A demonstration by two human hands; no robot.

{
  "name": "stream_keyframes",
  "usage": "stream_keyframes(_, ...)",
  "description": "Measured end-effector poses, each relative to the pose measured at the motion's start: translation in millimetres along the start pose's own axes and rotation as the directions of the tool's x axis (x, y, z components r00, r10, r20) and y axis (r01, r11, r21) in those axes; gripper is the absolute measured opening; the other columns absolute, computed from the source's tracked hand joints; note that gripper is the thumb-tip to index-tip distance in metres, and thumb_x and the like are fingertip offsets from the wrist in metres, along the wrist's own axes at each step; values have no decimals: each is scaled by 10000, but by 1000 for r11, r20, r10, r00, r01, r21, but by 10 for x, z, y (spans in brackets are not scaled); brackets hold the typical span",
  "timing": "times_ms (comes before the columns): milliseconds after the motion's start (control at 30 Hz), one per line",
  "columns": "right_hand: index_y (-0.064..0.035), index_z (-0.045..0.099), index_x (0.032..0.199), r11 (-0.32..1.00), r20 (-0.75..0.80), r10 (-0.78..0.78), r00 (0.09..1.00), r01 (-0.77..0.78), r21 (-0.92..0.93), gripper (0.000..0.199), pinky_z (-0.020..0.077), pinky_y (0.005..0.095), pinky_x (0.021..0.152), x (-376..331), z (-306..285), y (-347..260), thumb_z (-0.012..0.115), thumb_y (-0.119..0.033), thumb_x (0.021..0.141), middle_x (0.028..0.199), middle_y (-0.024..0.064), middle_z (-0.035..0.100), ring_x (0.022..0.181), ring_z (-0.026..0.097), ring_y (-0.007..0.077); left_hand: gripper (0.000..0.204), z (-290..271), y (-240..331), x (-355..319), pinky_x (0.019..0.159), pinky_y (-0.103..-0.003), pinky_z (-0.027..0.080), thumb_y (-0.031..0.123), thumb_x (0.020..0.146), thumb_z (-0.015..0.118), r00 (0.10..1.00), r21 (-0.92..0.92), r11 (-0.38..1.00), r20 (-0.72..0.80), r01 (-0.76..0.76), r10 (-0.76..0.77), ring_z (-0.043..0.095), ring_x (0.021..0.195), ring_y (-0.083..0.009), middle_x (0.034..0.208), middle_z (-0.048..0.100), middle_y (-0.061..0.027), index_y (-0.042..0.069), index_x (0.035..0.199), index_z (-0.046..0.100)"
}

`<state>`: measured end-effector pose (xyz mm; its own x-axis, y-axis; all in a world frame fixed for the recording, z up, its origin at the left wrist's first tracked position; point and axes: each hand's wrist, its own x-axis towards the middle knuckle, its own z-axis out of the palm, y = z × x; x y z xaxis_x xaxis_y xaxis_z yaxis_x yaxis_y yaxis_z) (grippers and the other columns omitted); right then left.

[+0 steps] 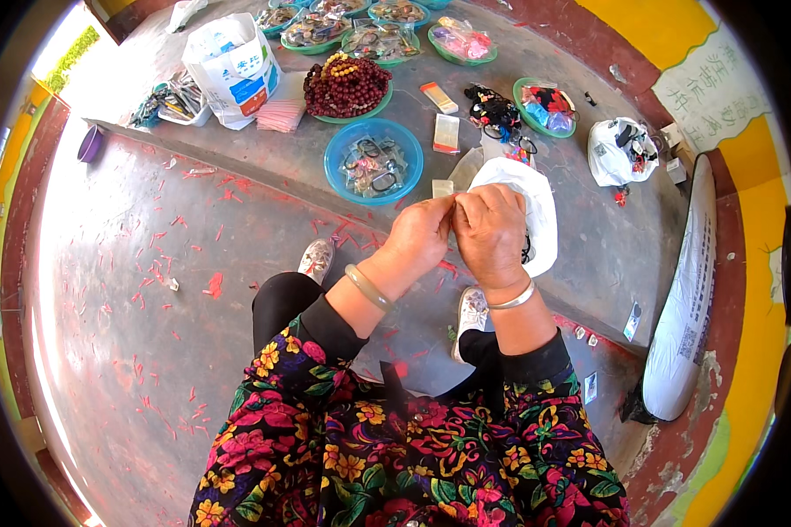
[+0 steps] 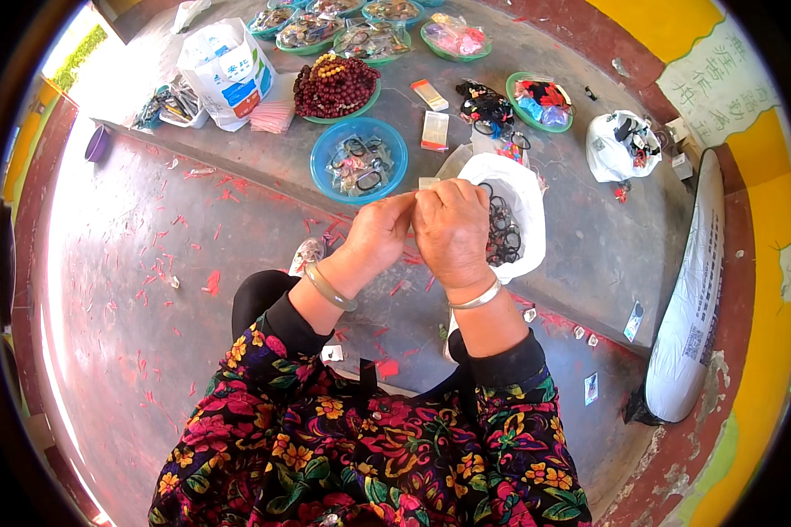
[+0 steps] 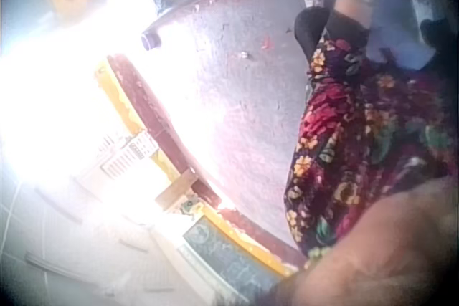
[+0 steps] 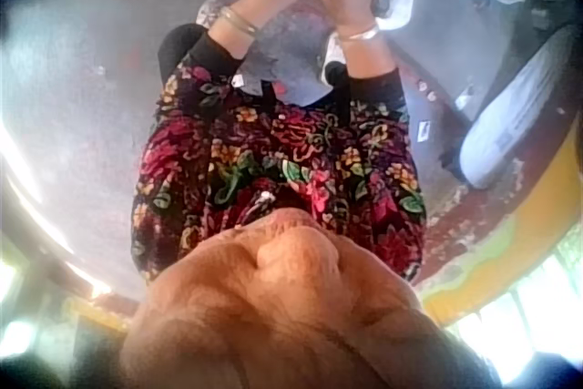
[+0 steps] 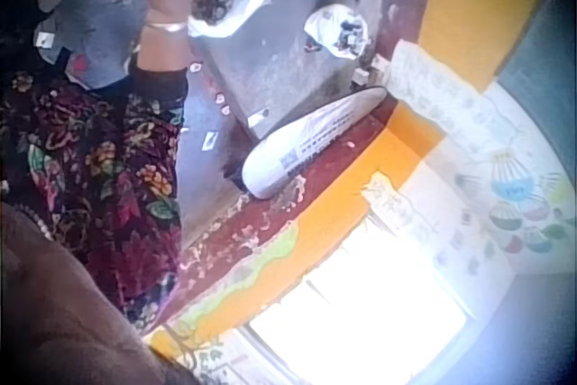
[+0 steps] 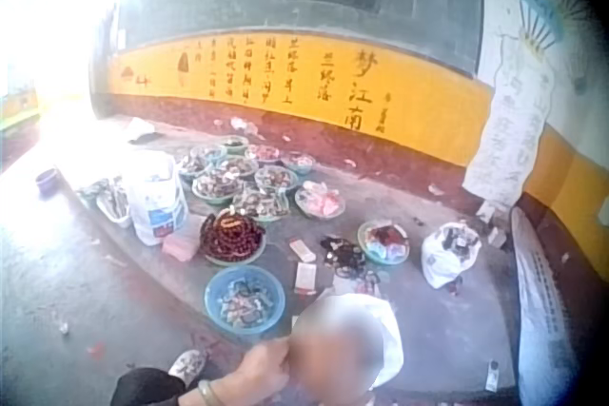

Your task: The person sits on the floor and packs small jewelry items into clear plastic bags. They pick up items like hair ties and beaded bracelets from a white bag, place them into bags, and seal them. The workspace includes bowls of beads and other packaged items on a raised platform.

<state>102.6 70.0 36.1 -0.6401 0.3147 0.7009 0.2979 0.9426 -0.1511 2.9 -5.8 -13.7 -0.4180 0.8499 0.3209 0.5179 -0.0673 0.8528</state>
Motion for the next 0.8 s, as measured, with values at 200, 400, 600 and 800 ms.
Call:
stream_keyframes(200, -70, 609, 718, 957, -10, 177, 984, -170, 233, 88, 421, 350, 660, -38, 54, 97, 651, -30, 653, 726, 47, 569, 714, 542, 243, 255, 39, -65, 1, 649, -291, 475, -19, 849, 489, 999, -61, 998, -31, -10, 9, 612, 727, -189, 828, 640, -141, 22, 1076, 596)
stream_keyframes(400, -46, 615, 714, 803, 153, 373, 915, -401, 440, 61, 444, 316, 638, -67, 44, 138, 646, -14, 673, 718, 61, 581, 700, 553, 223, 210, -44, 63, 14, 635, -259, 468, 8, 860, 506, 993, -92, 989, 36, 113, -111, 599, 713, -130, 797, 645, -117, -2, 1041, 612)
stream_keyframes(600, -32, 626, 718, 592, 290, 479, 828, -549, 590, 19, 440, 256, 622, -103, 78, 174, 627, -15, 713, 708, 42, 592, 672, 561, 133, 194, -90, 71, 42, 657, -230, 466, 69, 886, 533, 949, -234, 921, 136, 311, -286, 578, 758, -76, 837, 653, -42, -27, 1031, 620)
stream_keyframes(800, 0, 643, 808, 7, 504, 626, 595, -651, 759, 48, 416, 191, 620, -112, 26, 271, 605, -3, 778, 747, -13, 612, 654, 513, 43, 218, -180, 158, 91, 794, -275, 508, 96, 908, 510, 893, -593, 675, 204, 439, -401, 611, 858, -149, 941, 634, -95, -69, 1016, 604)
